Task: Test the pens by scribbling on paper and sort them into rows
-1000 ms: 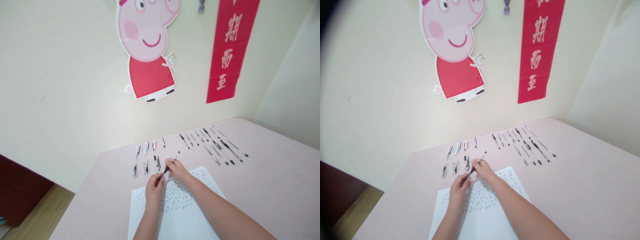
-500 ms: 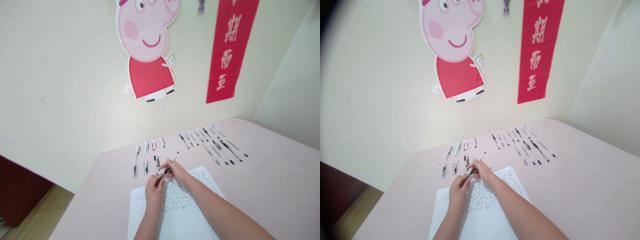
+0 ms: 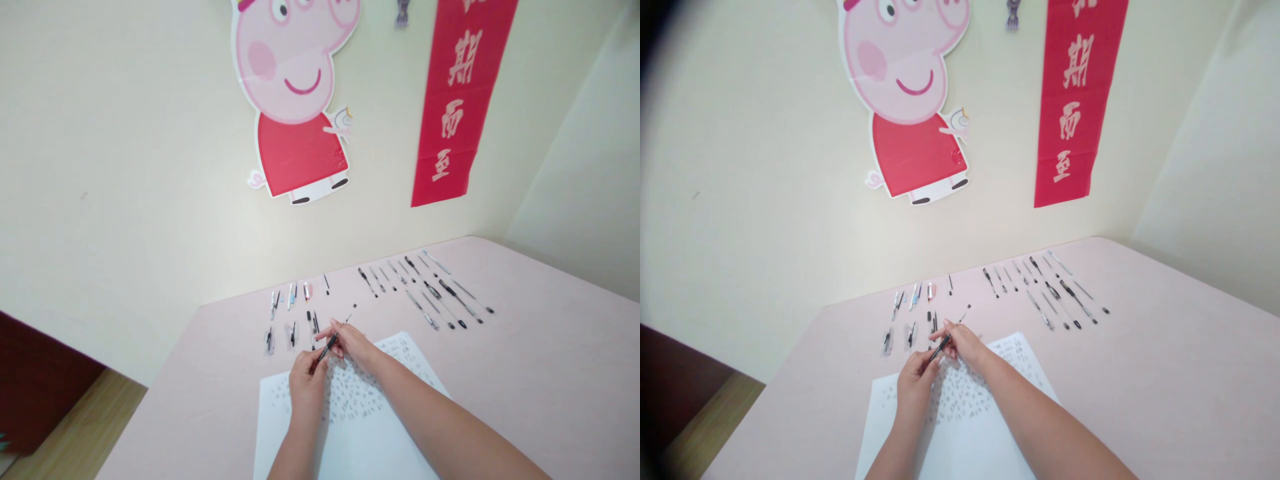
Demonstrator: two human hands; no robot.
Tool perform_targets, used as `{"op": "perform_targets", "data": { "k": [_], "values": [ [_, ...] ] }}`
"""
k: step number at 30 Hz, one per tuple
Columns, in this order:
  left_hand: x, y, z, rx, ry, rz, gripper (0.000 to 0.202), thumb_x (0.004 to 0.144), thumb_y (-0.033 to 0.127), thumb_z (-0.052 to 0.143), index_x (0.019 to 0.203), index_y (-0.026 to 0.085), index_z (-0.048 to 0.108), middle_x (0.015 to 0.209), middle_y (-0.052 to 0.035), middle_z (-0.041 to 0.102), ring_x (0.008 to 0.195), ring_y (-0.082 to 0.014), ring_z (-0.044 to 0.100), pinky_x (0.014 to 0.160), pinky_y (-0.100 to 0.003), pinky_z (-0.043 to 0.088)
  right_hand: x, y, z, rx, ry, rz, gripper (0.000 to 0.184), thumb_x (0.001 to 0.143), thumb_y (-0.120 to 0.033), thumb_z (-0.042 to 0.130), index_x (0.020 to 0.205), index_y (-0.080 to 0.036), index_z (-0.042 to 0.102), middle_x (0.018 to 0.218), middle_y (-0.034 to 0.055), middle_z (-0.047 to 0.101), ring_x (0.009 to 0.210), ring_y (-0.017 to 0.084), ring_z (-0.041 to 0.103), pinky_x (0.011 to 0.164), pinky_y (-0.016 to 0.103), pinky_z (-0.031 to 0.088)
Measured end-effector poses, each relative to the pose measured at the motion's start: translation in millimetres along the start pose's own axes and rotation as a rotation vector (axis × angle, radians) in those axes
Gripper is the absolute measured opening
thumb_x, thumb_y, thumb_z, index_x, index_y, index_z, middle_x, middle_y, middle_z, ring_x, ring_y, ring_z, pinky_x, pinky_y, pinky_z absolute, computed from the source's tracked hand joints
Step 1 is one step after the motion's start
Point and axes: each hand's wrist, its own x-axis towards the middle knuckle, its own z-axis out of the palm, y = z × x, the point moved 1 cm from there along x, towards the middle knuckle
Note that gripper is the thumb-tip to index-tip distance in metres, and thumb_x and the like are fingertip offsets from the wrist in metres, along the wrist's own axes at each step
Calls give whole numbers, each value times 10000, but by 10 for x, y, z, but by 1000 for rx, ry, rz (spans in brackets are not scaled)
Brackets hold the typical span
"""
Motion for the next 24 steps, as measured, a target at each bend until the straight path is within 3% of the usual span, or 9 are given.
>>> {"op": "perform_targets", "data": {
  "k": [8,24],
  "values": [
    [-2,-49,5,4,3,1,211,692,320,625,815,215,760,656,-41,637,634,-193,568,611,-300,438,-25,-11,-6,7,-24,57,672,813,-688,392,885,-95,699,405,-98,282,363,59,224,394,209,196],
    [-18,-44,16,-9,-17,-30,216,703,340,624,815,214,760,658,-37,630,632,-190,572,619,-300,444,-52,-39,-21,9,-57,77,673,799,-682,409,899,-80,692,387,-116,250,351,52,177,402,220,127]
  ]
}}
